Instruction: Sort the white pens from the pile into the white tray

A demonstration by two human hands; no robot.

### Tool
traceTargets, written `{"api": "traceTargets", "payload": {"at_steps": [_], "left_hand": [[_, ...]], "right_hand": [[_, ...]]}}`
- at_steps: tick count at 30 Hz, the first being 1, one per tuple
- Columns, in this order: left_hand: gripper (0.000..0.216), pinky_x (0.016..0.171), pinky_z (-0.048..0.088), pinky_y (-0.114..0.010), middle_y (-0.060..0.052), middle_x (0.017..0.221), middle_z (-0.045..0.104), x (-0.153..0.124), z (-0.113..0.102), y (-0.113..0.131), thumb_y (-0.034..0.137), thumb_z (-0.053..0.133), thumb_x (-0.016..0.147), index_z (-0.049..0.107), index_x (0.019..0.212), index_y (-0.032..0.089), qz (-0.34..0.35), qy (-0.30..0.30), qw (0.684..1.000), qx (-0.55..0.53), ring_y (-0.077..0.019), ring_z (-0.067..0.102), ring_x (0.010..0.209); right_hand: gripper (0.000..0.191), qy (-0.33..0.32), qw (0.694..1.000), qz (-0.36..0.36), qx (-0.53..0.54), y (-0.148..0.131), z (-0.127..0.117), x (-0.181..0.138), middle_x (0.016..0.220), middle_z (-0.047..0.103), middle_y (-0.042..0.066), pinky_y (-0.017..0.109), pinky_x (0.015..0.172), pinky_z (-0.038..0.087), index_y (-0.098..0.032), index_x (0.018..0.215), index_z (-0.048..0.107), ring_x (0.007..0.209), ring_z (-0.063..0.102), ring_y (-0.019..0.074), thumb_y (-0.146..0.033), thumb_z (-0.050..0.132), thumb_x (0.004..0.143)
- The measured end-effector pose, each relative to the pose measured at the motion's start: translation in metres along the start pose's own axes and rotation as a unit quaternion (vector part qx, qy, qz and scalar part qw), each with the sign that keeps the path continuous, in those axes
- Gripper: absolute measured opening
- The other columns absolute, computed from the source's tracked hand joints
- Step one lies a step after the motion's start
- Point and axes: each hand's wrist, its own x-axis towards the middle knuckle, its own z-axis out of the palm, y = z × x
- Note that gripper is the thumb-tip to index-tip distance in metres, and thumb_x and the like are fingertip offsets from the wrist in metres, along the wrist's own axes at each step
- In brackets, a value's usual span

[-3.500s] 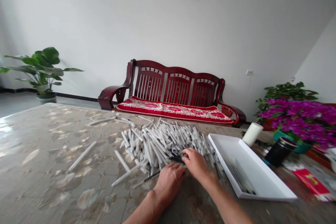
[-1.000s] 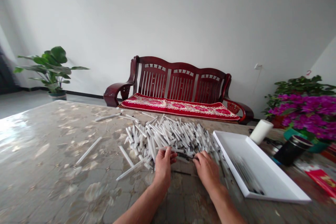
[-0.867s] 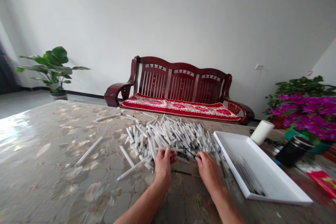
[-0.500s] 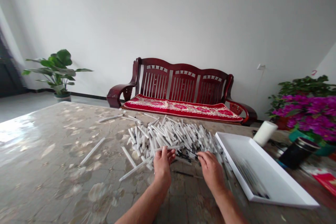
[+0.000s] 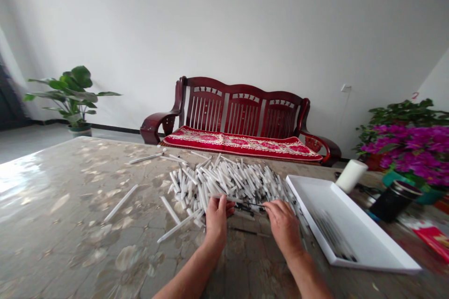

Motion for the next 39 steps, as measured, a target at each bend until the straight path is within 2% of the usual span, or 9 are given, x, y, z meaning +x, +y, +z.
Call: {"api": "traceTargets", "payload": {"at_steps": [5, 8, 11, 14, 17, 21, 27, 32, 39], "left_hand": [[0.05, 0.051, 0.053, -0.023, 0.001, 0.061, 0.069, -0.007, 0.005, -0.004, 0.054, 0.086, 0.057, 0.061, 0.079, 0.017, -0.012, -0.061, 0.998, -0.007, -0.0169, 0.069, 0.058], [0.041, 0.052, 0.055, -0.022, 0.001, 0.063, 0.069, -0.012, 0.009, -0.003, 0.041, 0.089, 0.063, 0.061, 0.079, 0.016, -0.065, -0.065, 0.994, -0.055, -0.0156, 0.07, 0.059], [0.023, 0.055, 0.058, -0.019, 0.0, 0.066, 0.068, -0.014, 0.011, 0.006, 0.023, 0.081, 0.079, 0.06, 0.077, 0.015, -0.118, -0.041, 0.985, -0.115, -0.0127, 0.071, 0.061], [0.016, 0.055, 0.058, -0.017, -0.003, 0.068, 0.07, -0.013, 0.011, 0.015, 0.012, 0.065, 0.091, 0.059, 0.077, 0.015, -0.148, -0.005, 0.976, -0.162, -0.0107, 0.071, 0.061], [0.018, 0.053, 0.057, -0.016, -0.002, 0.067, 0.069, -0.012, 0.011, 0.02, 0.009, 0.057, 0.095, 0.058, 0.078, 0.015, -0.162, 0.006, 0.967, -0.196, -0.0103, 0.071, 0.06], [0.017, 0.052, 0.057, -0.015, -0.002, 0.067, 0.069, -0.013, 0.012, 0.021, 0.008, 0.056, 0.095, 0.058, 0.079, 0.015, -0.168, -0.004, 0.964, -0.206, -0.0102, 0.071, 0.059], [0.013, 0.053, 0.057, -0.016, -0.001, 0.068, 0.068, -0.016, 0.012, 0.02, 0.01, 0.07, 0.087, 0.06, 0.081, 0.015, -0.153, -0.013, 0.974, -0.17, -0.0105, 0.07, 0.06], [0.015, 0.055, 0.056, -0.017, 0.0, 0.068, 0.067, -0.017, 0.011, 0.013, 0.013, 0.077, 0.081, 0.062, 0.079, 0.015, -0.138, -0.024, 0.982, -0.13, -0.0112, 0.07, 0.061], [0.014, 0.053, 0.055, -0.017, 0.0, 0.066, 0.065, -0.018, 0.014, 0.011, 0.011, 0.075, 0.082, 0.063, 0.078, 0.015, -0.146, -0.02, 0.982, -0.12, -0.0104, 0.069, 0.06]], "right_hand": [[0.023, 0.024, 0.997, -0.004, 0.078, -0.008, 0.0, 0.0, 0.088, 0.071, 0.005, 0.031, 0.08, 0.053, -0.024, 0.099, 0.073, 0.086, 0.065, 0.0199, -0.02, 0.051, 0.098], [0.028, 0.02, 0.98, 0.021, 0.196, -0.017, 0.005, -0.002, 0.101, 0.072, 0.007, 0.029, 0.081, 0.057, -0.024, 0.113, 0.069, 0.09, 0.069, 0.0177, -0.019, 0.046, 0.099], [0.035, 0.02, 0.956, 0.091, 0.278, -0.017, 0.014, -0.004, 0.111, 0.072, 0.009, 0.026, 0.07, 0.059, -0.023, 0.126, 0.062, 0.079, 0.072, 0.0151, -0.019, 0.041, 0.099], [0.034, 0.025, 0.964, 0.138, 0.227, -0.009, 0.021, -0.004, 0.107, 0.072, 0.01, 0.03, 0.075, 0.059, -0.021, 0.118, 0.067, 0.085, 0.072, 0.0183, -0.017, 0.044, 0.093], [0.03, -0.016, 0.981, 0.145, 0.13, -0.002, 0.021, -0.004, 0.1, 0.072, 0.009, 0.035, 0.085, 0.055, -0.021, 0.104, 0.072, 0.095, 0.069, 0.0226, -0.015, 0.049, 0.086], [0.027, -0.078, 0.981, 0.168, 0.054, -0.002, 0.014, -0.005, 0.098, 0.071, 0.008, 0.033, 0.084, 0.052, -0.021, 0.099, 0.072, 0.094, 0.068, 0.0226, -0.013, 0.051, 0.084], [0.032, -0.099, 0.979, 0.179, -0.026, 0.008, 0.003, -0.007, 0.089, 0.071, 0.004, 0.027, 0.077, 0.05, -0.022, 0.085, 0.071, 0.085, 0.068, 0.0195, -0.003, 0.047, 0.075], [0.02, -0.116, 0.981, 0.155, -0.009, 0.018, 0.005, -0.011, 0.076, 0.069, 0.001, 0.026, 0.063, 0.047, -0.024, 0.073, 0.068, 0.067, 0.067, 0.0178, -0.008, 0.055, 0.073], [0.014, -0.087, 0.99, 0.113, 0.007, 0.017, 0.007, -0.014, 0.076, 0.069, 0.003, 0.029, 0.065, 0.049, -0.026, 0.073, 0.065, 0.072, 0.068, 0.0218, -0.014, 0.059, 0.079]]}}
